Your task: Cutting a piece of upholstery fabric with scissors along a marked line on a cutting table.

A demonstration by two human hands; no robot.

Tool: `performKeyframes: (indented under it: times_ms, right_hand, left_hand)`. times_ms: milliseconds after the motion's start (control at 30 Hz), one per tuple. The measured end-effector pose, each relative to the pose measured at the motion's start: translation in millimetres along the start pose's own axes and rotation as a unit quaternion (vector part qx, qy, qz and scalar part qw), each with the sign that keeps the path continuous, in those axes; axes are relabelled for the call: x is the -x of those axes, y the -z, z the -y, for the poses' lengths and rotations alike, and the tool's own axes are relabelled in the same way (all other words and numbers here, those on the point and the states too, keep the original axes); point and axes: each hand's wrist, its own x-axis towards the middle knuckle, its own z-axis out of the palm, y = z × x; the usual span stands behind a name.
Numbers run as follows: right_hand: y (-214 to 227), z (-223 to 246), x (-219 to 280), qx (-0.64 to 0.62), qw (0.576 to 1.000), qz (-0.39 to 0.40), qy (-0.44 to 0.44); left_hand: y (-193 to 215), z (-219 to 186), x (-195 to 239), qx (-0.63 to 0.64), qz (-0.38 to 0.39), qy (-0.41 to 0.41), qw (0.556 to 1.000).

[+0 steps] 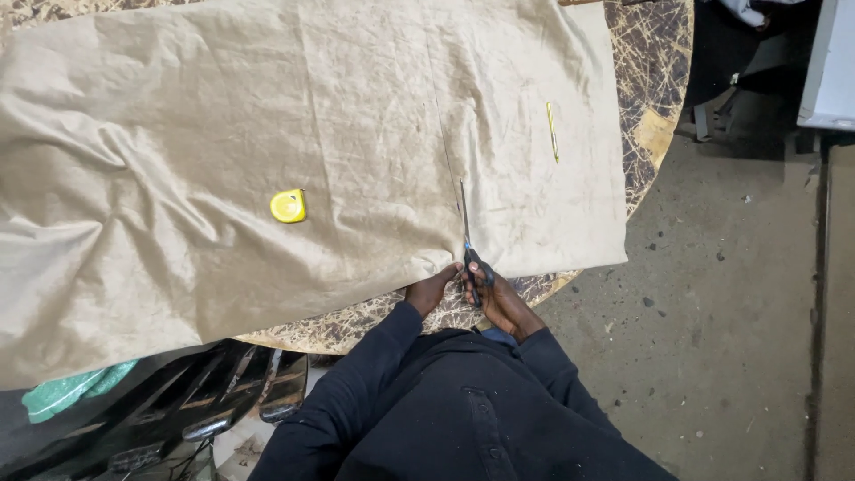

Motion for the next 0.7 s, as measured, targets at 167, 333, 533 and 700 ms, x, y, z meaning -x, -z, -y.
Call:
performKeyframes:
  times_ms: [167, 333, 533, 700]
  right_hand:
    - [-1, -8, -5, 0.001, 1.000, -0.006, 0.011]
    - [4, -14, -5, 0.012, 1.000, -0.023, 0.016]
    - [4, -10, -8, 0.007, 1.000, -0.008, 0.025]
    - [-8, 3, -1, 0.036, 0.999, -0.003, 0.019]
  left_hand:
    - [7, 2, 7, 0.011, 0.011, -0.031, 0.999]
    - [10, 3, 1, 0.011, 0.010, -0.040, 0.999]
    - [10, -21, 20, 0.073, 0.024, -0.039, 0.996]
    - [9, 9, -5, -0.100, 0.011, -0.128, 0.987]
